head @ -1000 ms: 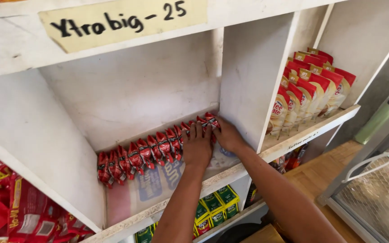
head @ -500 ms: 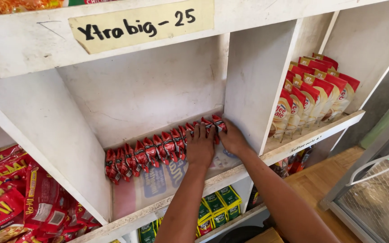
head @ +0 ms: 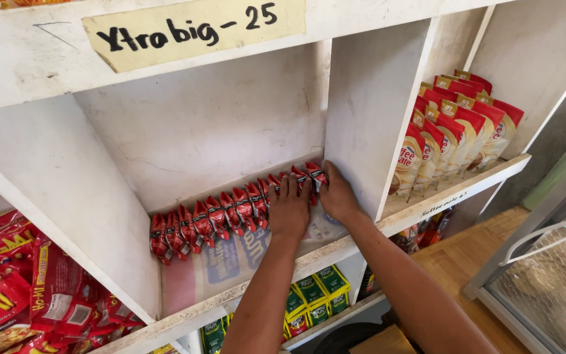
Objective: Organizing and stocking small food packets onto grocery store shelves.
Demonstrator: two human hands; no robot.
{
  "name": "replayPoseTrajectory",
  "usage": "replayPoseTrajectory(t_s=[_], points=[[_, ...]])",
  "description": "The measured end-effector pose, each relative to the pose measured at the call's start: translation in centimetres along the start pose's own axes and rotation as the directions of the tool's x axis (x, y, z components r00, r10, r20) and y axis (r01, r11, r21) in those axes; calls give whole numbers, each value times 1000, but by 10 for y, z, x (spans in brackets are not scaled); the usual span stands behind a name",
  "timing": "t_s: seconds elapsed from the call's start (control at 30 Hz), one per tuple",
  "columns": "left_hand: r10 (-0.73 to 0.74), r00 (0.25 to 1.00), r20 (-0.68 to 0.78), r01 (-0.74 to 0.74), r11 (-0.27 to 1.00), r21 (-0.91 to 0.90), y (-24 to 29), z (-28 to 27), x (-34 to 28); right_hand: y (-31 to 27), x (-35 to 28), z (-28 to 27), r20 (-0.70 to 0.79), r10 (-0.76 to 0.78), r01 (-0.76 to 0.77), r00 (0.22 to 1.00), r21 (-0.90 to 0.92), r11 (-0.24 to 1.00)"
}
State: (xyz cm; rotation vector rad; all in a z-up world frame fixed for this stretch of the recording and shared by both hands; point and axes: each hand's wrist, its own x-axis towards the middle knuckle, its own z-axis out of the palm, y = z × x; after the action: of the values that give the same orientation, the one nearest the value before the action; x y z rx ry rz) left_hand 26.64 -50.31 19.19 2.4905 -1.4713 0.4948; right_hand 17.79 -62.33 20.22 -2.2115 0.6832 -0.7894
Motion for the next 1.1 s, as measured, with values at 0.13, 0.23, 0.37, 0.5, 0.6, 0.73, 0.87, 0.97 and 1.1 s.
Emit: replayPoseTrajectory(t_s=[0.13,0.23,0.37,0.5,0.6,0.73,0.87,0.97,1.1], points=[[35,997,-71,-38,998,-45,0,-2,-5,-16,-10,-4,-120,-137,143,983,43,989],[70,915,-397,-126,985,-116,-2,0,-9,-17,-12,-1,-160,-221,226,962,16,974],[-49,673,-738,-303,892,-336,22,-73,-90,-6,-2,1,-228,-366,378,902,10,926],[-412,829,-379,-105,551,-828,49,-50,-256,-1,2,0,-240,-382,402,892,38,915],[-608,783,134,241,97,-966,56,42,-387,1,0,1,-271,-539,542,798,-69,838],[-655,549,519,634,-79,-769,82,50,-546,-53,-37,-16,-447,-809,875,382,-107,472],[-764,320,561,709,-199,-676,92,116,-659,-68,-173,29,-497,-671,789,550,45,613],[-819,425,384,500,-141,-854,87,134,-657,-24,-284,113,-99,-289,274,952,696,664],[-784,393,481,515,-245,-821,85,134,-648,50,-428,213,527,-331,41,783,486,873]])
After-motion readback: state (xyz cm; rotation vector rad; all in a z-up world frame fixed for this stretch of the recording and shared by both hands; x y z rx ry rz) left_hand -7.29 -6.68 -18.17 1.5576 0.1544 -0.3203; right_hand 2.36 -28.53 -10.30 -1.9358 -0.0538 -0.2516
